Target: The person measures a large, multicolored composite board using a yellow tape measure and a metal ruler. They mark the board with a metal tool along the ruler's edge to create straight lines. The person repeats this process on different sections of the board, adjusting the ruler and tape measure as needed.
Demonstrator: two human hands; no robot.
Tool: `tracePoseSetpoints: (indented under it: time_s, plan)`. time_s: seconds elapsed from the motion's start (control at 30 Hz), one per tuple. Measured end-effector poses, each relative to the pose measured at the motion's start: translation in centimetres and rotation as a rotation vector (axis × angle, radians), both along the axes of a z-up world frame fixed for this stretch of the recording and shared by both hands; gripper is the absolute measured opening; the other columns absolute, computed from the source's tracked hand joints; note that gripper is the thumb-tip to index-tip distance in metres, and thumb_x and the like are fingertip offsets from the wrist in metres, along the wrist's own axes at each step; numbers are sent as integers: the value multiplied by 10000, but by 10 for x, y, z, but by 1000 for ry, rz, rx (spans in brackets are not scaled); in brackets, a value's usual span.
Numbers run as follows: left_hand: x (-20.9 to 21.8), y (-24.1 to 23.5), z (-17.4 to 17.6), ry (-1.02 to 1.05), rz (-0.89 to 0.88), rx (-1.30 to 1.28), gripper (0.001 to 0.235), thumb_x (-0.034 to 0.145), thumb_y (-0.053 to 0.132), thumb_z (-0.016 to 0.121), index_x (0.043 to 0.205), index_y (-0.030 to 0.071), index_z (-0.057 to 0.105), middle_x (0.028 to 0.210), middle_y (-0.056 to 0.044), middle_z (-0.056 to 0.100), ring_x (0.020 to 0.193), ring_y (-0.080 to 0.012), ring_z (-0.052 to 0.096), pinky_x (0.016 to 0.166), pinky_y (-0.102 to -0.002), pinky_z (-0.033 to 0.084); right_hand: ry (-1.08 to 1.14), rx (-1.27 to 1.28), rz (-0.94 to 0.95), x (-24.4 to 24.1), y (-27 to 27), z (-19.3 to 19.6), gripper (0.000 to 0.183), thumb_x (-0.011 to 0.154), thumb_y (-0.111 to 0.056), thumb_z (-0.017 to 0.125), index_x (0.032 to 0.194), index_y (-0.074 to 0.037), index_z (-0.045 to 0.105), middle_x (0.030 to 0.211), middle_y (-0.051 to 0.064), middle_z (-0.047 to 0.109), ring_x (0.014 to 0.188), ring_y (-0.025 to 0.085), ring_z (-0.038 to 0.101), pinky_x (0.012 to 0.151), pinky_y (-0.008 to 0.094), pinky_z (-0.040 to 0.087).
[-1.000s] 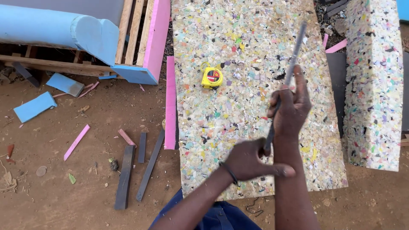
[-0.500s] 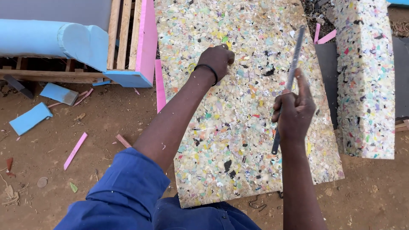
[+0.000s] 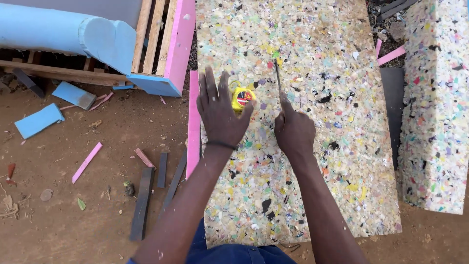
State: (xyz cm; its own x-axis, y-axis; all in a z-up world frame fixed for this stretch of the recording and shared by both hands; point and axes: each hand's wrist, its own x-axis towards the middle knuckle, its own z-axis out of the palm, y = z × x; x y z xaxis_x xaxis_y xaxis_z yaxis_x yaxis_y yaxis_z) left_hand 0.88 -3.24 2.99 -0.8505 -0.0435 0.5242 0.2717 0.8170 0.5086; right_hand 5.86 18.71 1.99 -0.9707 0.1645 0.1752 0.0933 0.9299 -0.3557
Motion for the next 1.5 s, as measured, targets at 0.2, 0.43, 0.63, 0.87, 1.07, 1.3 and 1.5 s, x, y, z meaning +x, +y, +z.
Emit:
tracePoseSetpoints:
  time_s: [0.2,0.43,0.63,0.87,1.07,1.3,1.5]
  plan:
    - [32,-8,-38,-14,27,-92,1138,1033,816,877,1780,-5,624,1937,-316,492,1836,-524,414,1492,-696,291,26,81,48,-61,-2,6,594,1163,-179,652,1745,-203,763,874,233,882,816,512,885,785,706,758]
    - [26,-5,-49,-64,54,-76,1199,1037,857,853,1856,37,545,2001,-279,399,1893,-493,315,1536,-695,196,-113,-19,59,39,-22,40,504,1148,-197,606,1596,-130,827,802,282,853,837,570,884,857,734,712]
    - [30,-4,-49,-48,74,-50,1273,1006,912,872,1871,43,530,2010,-261,391,1894,-467,335,1544,-691,223,47,-30,103,-19,-4,4,615,1158,-133,640,1765,-119,733,695,228,804,702,492,855,912,687,722]
    - [22,-7,-58,-34,63,-61,1337,1009,990,856,1893,44,523,2026,-241,352,1909,-444,309,1566,-682,221,-3,54,99,15,-19,21,624,1138,-129,645,1752,-98,754,732,208,824,776,490,876,846,669,692]
    - [28,-11,-64,-86,14,-85,1305,1122,988,767,1974,80,375,2078,-211,240,1966,-408,206,1615,-682,225,-21,31,92,87,0,-6,723,1174,-132,593,1897,-137,612,656,148,713,525,383,668,628,559,520]
    - [30,-12,-58,-156,35,-184,1333,1149,1039,713,1990,74,341,2081,-187,234,1955,-379,187,1599,-639,202,3,119,112,-28,0,-10,620,1102,-152,609,1700,-101,765,925,276,864,840,608,777,719,750,588]
    - [26,-18,-62,-127,2,-132,1322,1125,1011,786,1985,97,368,2074,-202,254,1955,-387,203,1604,-644,201,-50,75,113,109,-8,-14,734,1216,-151,605,1941,-226,516,658,131,675,515,338,612,541,529,473]
